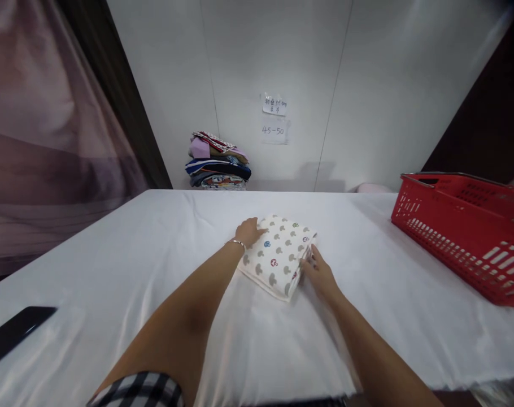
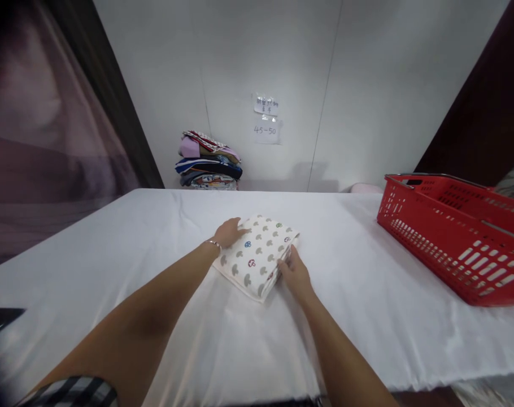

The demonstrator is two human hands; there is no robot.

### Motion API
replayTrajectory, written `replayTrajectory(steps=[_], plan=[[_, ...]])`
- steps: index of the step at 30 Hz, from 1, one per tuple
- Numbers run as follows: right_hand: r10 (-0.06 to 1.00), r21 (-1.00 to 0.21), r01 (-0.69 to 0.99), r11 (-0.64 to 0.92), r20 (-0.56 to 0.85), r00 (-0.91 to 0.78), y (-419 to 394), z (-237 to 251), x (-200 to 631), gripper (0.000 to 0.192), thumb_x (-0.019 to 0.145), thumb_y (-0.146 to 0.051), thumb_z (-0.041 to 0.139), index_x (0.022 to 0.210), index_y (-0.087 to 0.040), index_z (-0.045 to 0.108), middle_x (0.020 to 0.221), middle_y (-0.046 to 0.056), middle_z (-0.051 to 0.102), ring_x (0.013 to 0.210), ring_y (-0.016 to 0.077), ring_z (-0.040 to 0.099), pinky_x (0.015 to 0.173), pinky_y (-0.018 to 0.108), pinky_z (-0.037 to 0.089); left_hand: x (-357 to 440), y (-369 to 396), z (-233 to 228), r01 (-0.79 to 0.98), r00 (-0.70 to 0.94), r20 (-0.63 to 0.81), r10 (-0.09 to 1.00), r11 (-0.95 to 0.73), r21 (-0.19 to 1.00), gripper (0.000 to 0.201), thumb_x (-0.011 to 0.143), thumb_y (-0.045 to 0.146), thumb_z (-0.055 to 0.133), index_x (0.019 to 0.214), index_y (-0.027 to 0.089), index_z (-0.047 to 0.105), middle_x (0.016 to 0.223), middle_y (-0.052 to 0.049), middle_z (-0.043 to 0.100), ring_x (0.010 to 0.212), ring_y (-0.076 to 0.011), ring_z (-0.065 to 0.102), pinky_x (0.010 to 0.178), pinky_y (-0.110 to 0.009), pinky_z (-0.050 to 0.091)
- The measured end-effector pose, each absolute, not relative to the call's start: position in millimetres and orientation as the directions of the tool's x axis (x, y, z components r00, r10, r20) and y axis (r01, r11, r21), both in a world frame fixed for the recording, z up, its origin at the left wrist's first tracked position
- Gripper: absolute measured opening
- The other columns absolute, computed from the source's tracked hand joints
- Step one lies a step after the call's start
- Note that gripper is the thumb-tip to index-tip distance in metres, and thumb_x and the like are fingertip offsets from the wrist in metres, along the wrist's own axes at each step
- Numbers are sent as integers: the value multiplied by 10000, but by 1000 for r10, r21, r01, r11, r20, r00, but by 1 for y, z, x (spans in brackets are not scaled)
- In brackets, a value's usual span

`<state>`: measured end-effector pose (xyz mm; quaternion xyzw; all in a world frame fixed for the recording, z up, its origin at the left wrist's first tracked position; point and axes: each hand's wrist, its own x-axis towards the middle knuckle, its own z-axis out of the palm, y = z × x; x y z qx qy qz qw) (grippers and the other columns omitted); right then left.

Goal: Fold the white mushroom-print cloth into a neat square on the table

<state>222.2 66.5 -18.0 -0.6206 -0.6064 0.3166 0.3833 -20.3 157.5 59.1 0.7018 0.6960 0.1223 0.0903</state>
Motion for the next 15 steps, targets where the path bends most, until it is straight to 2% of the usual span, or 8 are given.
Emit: replayTrajectory(steps=[4,7,10,15], plan=[[971,-865,502,3,123,207,99,-13,250,668,820,-479,443,1399,-154,369,1417,103,428,1275,238,424,998,347,393,-6,115,49,913,172,158,972,-218,345,458,882,456,462,1267,210,486,1350,-66,493,1246,-221,434,1052,-306,304],[969,-871,492,-12,112,222,134,-5,265,613,815,-437,457,1349,-136,447,1385,118,466,1255,239,445,1023,360,364,12,64,37,878,265,206,942,-324,352,528,858,557,452,1290,253,477,1361,-53,488,1262,-231,409,1098,-361,244],[985,-884,467,-19,63,159,167,2,265,555,810,-436,461,1266,-130,542,1325,121,529,1188,237,507,1000,352,381,27,23,25,795,467,261,845,-531,293,630,781,602,543,1301,257,458,1346,-68,495,1255,-269,406,1118,-471,167],[1000,-874,486,15,20,5,184,4,259,324,716,-329,554,957,-178,709,986,51,708,910,217,631,819,307,465,25,6,14,771,548,336,766,-618,152,451,828,381,554,1250,229,499,1263,-74,559,1221,-261,439,1098,-511,176]])
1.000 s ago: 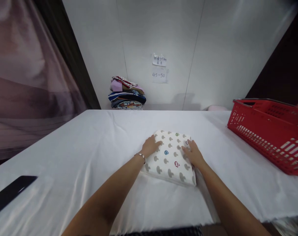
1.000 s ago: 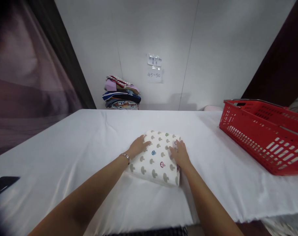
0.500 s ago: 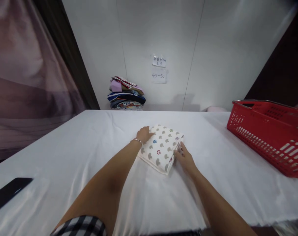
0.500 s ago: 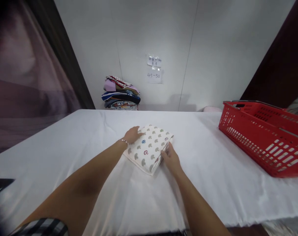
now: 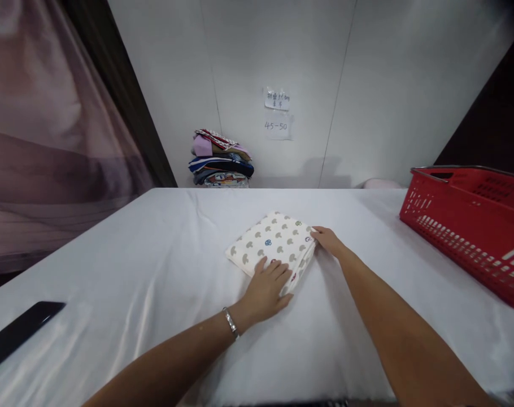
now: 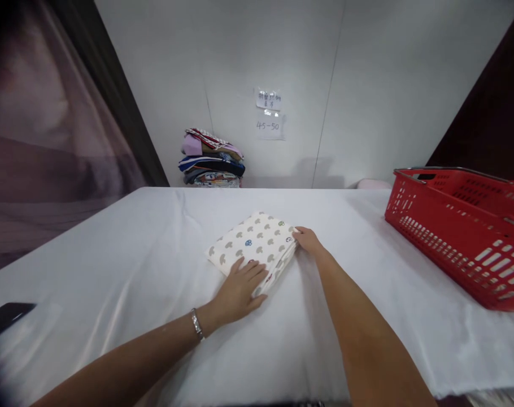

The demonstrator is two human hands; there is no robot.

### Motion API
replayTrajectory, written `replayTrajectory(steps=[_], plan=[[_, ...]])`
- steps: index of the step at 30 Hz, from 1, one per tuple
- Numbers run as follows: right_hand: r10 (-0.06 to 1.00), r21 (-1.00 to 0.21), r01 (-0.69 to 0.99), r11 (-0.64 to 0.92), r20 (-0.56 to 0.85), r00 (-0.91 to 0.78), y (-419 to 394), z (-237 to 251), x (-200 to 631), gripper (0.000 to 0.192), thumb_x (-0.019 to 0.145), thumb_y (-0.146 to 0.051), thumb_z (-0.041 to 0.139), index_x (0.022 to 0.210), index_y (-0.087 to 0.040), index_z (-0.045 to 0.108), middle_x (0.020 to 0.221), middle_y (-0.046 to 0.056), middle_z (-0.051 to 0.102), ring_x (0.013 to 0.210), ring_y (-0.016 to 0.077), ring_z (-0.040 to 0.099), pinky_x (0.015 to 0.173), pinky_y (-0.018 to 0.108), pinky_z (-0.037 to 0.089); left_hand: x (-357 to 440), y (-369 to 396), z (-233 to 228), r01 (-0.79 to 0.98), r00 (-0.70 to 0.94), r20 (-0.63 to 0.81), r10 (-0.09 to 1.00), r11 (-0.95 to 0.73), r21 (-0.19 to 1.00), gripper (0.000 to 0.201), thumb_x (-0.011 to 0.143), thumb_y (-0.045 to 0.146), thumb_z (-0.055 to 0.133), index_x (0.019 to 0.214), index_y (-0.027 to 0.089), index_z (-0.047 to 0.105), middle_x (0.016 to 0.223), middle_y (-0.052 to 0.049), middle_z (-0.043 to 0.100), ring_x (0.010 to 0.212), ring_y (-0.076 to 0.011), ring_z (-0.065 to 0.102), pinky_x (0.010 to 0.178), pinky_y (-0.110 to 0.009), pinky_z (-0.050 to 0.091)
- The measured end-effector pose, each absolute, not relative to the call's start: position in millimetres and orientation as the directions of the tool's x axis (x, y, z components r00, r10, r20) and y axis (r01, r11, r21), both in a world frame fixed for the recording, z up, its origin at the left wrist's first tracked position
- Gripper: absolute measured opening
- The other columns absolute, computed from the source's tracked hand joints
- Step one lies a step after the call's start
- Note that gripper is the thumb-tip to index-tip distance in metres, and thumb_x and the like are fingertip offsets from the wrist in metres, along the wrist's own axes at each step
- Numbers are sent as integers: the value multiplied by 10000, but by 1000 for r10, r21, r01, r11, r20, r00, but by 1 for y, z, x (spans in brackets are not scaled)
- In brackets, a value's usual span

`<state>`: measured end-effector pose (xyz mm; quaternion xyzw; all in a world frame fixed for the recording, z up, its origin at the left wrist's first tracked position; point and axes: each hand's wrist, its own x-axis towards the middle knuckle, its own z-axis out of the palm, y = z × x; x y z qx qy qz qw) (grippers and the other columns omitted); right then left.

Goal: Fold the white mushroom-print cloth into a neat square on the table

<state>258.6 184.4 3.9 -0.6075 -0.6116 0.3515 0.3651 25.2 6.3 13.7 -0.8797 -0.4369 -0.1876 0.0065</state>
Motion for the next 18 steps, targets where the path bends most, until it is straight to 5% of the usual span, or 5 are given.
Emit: replayTrajectory(steps=[5,9,14,18], plan=[[999,-820,571,41,51,1,129,-3,263,235,702,-314,544,817,-185,703,844,34,699,824,211,605,762,311,440,-36,12,21,788,568,286,771,-610,81,388,824,288,535,1211,264,542,1282,-45,566,1258,-274,419,1093,-563,127],[989,-823,555,119,47,-141,67,-7,259,270,763,-408,517,794,-198,684,745,12,678,700,180,595,660,284,444,-91,9,26,928,339,270,901,-367,60,431,768,155,502,1173,287,572,1297,-31,558,1240,-315,437,1037,-623,192],[959,-825,498,267,278,-52,48,9,253,243,781,-361,516,855,-198,680,865,40,689,785,190,607,705,302,467,-83,-2,23,938,246,324,914,-309,159,445,738,119,500,1156,250,585,1279,-55,565,1248,-284,430,1034,-558,269],[898,-784,437,441,378,-227,55,27,236,199,791,-340,530,832,-212,677,881,38,674,786,178,599,677,294,473,-53,1,18,881,260,442,858,-398,255,246,850,266,520,1066,221,630,1080,-52,657,1057,-218,549,988,-452,352]])
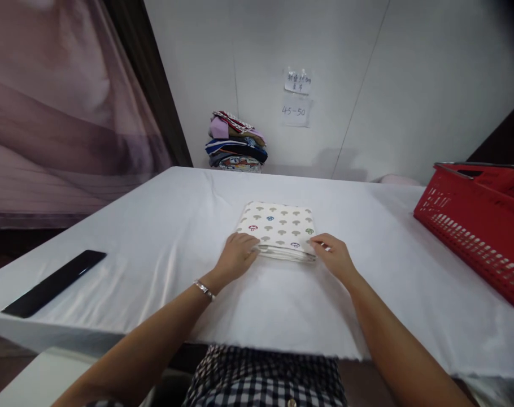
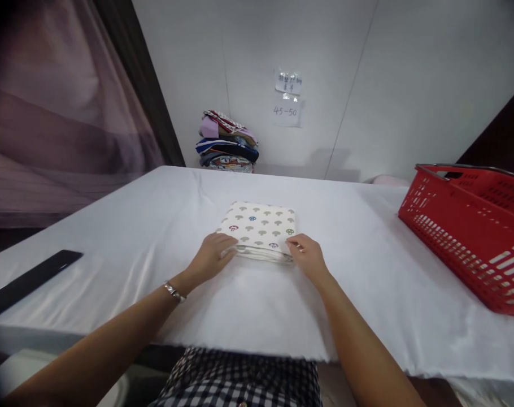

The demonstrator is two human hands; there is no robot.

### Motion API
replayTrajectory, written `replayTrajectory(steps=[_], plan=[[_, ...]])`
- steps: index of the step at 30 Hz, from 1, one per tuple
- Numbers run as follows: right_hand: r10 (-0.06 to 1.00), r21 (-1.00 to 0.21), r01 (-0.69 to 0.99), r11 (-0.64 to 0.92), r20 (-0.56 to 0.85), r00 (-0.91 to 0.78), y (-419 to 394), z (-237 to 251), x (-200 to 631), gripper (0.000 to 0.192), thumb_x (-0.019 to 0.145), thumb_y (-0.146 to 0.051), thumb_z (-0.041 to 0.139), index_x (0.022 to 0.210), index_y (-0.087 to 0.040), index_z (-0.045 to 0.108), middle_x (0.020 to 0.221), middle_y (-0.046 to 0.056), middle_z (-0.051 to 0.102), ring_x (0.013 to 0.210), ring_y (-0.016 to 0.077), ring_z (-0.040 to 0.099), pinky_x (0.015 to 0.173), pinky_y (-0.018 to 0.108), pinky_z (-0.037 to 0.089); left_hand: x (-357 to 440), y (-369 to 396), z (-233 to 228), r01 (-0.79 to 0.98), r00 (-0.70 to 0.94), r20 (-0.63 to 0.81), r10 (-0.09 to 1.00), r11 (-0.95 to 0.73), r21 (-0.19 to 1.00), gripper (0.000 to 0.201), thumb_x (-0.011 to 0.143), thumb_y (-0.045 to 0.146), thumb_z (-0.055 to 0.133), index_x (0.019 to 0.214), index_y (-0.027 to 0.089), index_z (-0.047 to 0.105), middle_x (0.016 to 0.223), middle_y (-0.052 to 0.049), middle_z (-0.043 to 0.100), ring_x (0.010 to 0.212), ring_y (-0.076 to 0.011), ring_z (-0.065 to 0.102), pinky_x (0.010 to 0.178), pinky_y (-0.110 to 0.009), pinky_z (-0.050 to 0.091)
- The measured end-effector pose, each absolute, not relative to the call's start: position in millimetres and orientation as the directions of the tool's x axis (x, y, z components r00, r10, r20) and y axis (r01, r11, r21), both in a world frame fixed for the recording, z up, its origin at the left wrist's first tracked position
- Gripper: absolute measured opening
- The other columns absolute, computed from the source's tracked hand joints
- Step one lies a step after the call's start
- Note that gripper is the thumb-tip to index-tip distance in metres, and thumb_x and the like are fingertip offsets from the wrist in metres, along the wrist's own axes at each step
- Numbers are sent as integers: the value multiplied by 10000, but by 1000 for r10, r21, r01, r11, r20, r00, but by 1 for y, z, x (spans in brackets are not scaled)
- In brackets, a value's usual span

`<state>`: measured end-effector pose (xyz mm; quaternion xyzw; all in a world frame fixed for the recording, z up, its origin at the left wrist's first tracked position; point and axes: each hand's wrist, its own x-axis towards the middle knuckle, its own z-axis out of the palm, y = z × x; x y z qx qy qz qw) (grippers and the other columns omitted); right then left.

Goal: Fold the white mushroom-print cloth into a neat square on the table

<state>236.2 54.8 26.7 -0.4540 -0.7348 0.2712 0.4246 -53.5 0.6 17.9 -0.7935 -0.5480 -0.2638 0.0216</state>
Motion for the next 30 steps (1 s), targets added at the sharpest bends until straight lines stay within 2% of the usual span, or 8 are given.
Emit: replayTrajectory(steps=[4,10,18,23,30], plan=[[842,-734,428,527,384,-378,56,26,219,176,806,-336,539,815,-231,680,846,31,666,812,187,595,716,322,481,-43,11,11,865,240,480,844,-410,288,232,882,293,521,1069,231,645,965,-41,667,951,-196,562,887,-391,401],[766,-563,521,641,430,-478,51,5,218,191,831,-301,552,964,-256,680,971,49,651,935,217,563,801,374,482,-43,18,7,863,292,457,840,-438,252,247,878,288,541,1102,260,640,928,-39,635,909,-188,550,844,-366,399],[784,-574,533,621,448,-430,48,1,218,201,887,-288,485,935,-260,678,949,39,636,918,197,571,778,347,490,-42,20,5,854,302,499,812,-463,237,199,907,241,481,924,232,678,839,-31,623,810,-162,542,774,-333,398],[763,-550,529,646,481,-432,46,2,218,202,909,-265,454,910,-242,654,934,48,629,891,196,572,761,344,486,-43,17,8,820,283,549,787,-495,286,218,917,241,457,915,226,675,879,-37,638,862,-161,556,798,-336,408],[724,-490,534,689,457,-516,45,5,220,225,919,-247,422,932,-251,647,928,57,631,865,205,577,726,367,498,-47,15,10,796,335,488,806,-519,311,219,913,214,448,914,222,666,889,-37,639,868,-161,549,799,-332,415]])
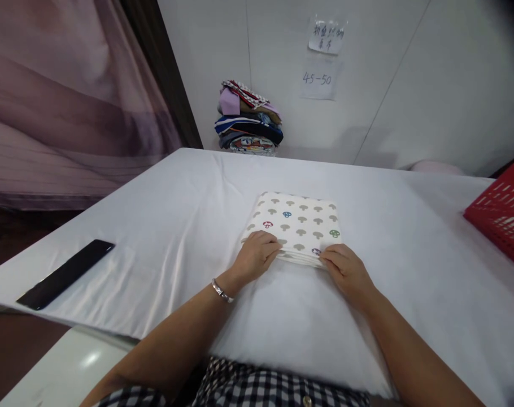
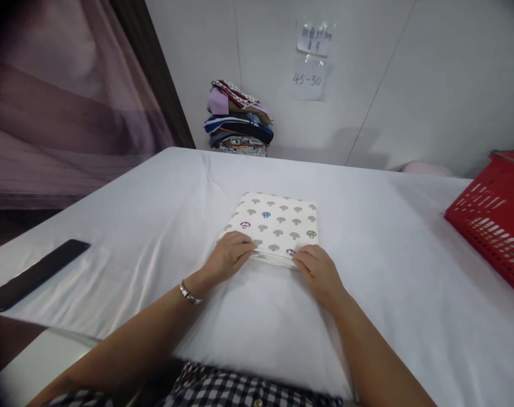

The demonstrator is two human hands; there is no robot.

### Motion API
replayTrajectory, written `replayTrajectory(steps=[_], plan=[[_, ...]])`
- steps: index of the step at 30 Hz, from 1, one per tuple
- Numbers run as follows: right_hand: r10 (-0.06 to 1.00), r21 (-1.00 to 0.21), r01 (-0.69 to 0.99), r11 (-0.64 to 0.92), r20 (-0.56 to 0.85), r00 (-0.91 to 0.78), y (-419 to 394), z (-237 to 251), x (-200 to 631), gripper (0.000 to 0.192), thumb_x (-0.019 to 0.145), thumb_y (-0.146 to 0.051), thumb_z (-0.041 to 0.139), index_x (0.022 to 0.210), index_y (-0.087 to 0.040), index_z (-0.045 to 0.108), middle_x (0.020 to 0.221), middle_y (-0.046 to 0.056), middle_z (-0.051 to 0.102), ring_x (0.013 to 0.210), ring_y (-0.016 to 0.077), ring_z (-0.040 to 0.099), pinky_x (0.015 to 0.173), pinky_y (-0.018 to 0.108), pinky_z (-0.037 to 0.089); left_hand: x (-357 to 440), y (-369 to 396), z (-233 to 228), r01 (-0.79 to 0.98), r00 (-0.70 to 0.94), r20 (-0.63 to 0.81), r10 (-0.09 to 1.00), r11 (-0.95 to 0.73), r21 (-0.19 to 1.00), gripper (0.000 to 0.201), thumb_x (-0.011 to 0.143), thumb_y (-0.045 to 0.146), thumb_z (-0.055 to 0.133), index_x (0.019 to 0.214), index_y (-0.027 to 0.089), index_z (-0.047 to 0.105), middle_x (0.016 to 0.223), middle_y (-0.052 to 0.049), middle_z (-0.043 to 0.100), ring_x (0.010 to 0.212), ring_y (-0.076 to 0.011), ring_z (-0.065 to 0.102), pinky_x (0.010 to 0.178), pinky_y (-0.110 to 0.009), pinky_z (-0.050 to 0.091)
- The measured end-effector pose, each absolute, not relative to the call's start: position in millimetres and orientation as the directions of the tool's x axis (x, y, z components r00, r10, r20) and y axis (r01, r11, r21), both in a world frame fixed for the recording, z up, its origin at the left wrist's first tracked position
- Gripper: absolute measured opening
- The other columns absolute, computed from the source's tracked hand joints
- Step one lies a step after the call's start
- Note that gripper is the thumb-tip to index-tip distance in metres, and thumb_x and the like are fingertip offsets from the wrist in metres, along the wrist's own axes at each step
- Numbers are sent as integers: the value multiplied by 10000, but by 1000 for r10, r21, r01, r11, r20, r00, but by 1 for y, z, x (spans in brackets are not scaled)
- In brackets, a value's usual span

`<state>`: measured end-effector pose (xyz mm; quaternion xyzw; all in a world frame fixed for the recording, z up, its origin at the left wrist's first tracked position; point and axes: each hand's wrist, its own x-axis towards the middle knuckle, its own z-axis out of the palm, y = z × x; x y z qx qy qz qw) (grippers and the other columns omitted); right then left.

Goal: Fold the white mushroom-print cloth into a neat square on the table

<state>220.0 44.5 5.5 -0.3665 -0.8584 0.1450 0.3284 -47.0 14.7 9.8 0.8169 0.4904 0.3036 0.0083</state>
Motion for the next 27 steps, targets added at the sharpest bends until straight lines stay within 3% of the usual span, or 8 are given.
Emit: replayTrajectory(steps=[11,16,27], plan=[[732,-484,550,680,399,-553,47,2,224,210,890,-290,511,1066,-273,624,994,56,613,908,208,573,734,363,506,-50,15,10,773,389,451,803,-551,313,207,898,277,495,1058,222,614,903,-44,616,831,-160,536,772,-328,419],[737,-505,539,674,407,-540,46,5,221,222,903,-271,474,1050,-284,641,968,51,621,887,203,587,726,362,512,-48,16,7,801,369,452,812,-524,288,204,917,282,465,989,217,645,879,-46,615,821,-160,531,764,-325,414],[661,-388,542,745,536,-525,45,5,217,222,915,-256,438,968,-236,652,876,73,631,794,208,569,670,364,489,-43,13,13,824,339,490,804,-505,258,264,947,254,386,907,204,642,884,-48,637,845,-168,534,759,-327,402]])
